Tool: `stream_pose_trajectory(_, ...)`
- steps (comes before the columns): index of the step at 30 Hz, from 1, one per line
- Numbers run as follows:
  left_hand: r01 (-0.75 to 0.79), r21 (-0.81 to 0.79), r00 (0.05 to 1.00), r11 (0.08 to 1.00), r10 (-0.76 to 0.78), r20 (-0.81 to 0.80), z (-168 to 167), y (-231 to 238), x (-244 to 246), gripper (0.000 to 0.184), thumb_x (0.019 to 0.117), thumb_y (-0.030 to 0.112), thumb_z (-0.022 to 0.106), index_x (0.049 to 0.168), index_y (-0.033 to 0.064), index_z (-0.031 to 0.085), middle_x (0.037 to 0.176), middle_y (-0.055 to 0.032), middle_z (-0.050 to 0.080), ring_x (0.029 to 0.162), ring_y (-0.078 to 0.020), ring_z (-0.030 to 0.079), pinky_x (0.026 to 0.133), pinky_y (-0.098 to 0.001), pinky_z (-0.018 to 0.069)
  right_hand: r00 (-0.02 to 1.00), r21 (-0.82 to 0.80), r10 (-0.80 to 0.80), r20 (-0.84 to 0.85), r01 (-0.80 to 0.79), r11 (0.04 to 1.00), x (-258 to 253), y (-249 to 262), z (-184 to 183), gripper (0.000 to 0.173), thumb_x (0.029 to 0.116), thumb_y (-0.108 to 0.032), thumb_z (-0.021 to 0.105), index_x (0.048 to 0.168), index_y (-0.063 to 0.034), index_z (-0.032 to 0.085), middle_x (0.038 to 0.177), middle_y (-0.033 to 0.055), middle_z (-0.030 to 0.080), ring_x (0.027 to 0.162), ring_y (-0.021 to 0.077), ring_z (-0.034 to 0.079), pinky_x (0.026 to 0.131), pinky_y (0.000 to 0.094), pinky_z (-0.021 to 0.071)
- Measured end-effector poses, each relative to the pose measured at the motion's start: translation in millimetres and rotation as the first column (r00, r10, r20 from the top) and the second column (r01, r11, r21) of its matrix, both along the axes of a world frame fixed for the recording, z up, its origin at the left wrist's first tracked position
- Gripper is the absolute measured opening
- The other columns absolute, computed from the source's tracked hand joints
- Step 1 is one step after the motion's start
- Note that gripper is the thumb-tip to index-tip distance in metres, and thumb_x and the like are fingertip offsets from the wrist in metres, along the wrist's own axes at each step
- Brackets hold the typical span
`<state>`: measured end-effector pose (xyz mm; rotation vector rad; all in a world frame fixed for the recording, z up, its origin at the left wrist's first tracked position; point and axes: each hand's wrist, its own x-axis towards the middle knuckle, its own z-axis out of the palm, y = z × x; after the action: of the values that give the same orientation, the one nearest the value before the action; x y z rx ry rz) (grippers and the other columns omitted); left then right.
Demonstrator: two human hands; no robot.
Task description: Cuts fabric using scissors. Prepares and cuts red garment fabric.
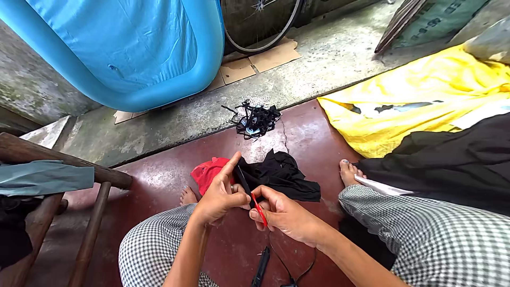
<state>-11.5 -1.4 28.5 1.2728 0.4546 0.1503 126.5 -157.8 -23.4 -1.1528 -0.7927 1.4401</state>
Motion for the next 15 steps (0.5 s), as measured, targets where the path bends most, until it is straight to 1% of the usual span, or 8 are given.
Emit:
stream_pose_trajectory(3,-0.013,-0.077,0.998,0.997,0.008,-0.065,-1,4,2,0.097,0.0814,-0.007,0.062,0.161,0.0367,0.029,0.148,-0.0089,0.05,0.092,-0.0213,0.069,0.069,-0.0382,0.062,0.996,-0.031,0.031,0.086,-0.028,0.999,-3,-3,-3,0.036,0.0936,-0.029,0.072,0.122,-0.0148,0.057,0.08,0.0039,0.067,0.065,0.0121,0.064,0.058,0.0255,0.0517)
stream_pose_trajectory(4,-0.022,-0.075,0.995,0.997,0.015,-0.1,-1,6,3,0.089,0.085,-0.006,0.059,0.16,0.0344,0.032,0.143,-0.0092,0.054,0.087,-0.0188,0.068,0.066,-0.035,0.0607,0.992,-0.053,0.046,0.119,-0.04,0.998,-4,-4,-3,0.036,0.0937,-0.03,0.072,0.122,-0.0145,0.056,0.08,0.0033,0.067,0.065,0.0116,0.063,0.057,0.0251,0.0512)
stream_pose_trajectory(6,-0.05,-0.025,0.98,0.998,0.044,-0.192,-4,11,5,0.066,0.0949,0.002,0.055,0.154,0.0282,0.043,0.109,-0.0097,0.065,0.065,-0.0121,0.06,0.056,-0.027,0.0539,0.979,-0.112,0.085,0.186,-0.065,0.992,-3,-7,-1,0.036,0.0943,-0.029,0.071,0.123,-0.0153,0.056,0.081,0.0018,0.067,0.066,0.0111,0.064,0.058,0.0248,0.0517)
stream_pose_trajectory(7,-0.042,0.023,0.97,0.999,0.046,-0.24,-5,14,5,0.054,0.0995,0.011,0.051,0.151,0.0267,0.047,0.098,-0.0084,0.065,0.06,-0.0106,0.057,0.054,-0.0253,0.0519,0.971,-0.138,0.102,0.216,-0.073,0.988,-3,-9,0,0.036,0.0945,-0.029,0.071,0.124,-0.0159,0.056,0.081,0.0013,0.068,0.066,0.011,0.064,0.058,0.0249,0.0518)
stream_pose_trajectory(9,-0.01,0.119,0.946,0.993,0.048,-0.321,-6,20,4,0.042,0.1057,0.03,0.041,0.146,0.0254,0.054,0.094,-0.007,0.066,0.057,-0.0094,0.055,0.053,-0.0251,0.0502,0.955,-0.182,0.147,0.258,-0.102,0.978,-3,-11,-1,0.036,0.0952,-0.031,0.071,0.125,-0.0169,0.056,0.083,0.0008,0.068,0.068,0.0115,0.065,0.061,0.0264,0.0537)
stream_pose_trajectory(12,0.037,0.196,0.913,0.98,0.047,-0.405,-9,24,4,0.052,0.1055,0.057,0.034,0.13,0.0243,0.067,0.093,-0.0027,0.068,0.059,-0.0082,0.053,0.054,-0.0246,0.0472,0.929,-0.226,0.214,0.301,-0.148,0.963,-3,-13,-3,0.037,0.0955,-0.033,0.071,0.125,-0.0176,0.056,0.086,0.0013,0.068,0.072,0.0127,0.068,0.067,0.0295,0.0575)
stream_pose_trajectory(13,0.052,0.237,0.903,0.97,0.056,-0.427,-12,24,4,0.054,0.1047,0.06,0.036,0.124,0.022,0.07,0.087,-0.0022,0.066,0.058,-0.0082,0.052,0.053,-0.025,0.0446,0.921,-0.237,0.236,0.31,-0.166,0.957,-4,-13,-3,0.037,0.0954,-0.034,0.071,0.125,-0.0179,0.056,0.086,0.0009,0.068,0.073,0.0124,0.067,0.067,0.0296,0.0571)
stream_pose_trajectory(15,0.06,0.311,0.891,0.949,0.089,-0.446,-22,24,7,0.045,0.105,0.051,0.047,0.113,0.0171,0.075,0.081,-0.0027,0.065,0.059,-0.0085,0.052,0.053,-0.0258,0.0435,0.907,-0.248,0.276,0.319,-0.201,0.948,-5,-14,-3,0.037,0.0953,-0.033,0.071,0.125,-0.0178,0.055,0.085,0.0005,0.067,0.072,0.0119,0.066,0.066,0.0296,0.0556)
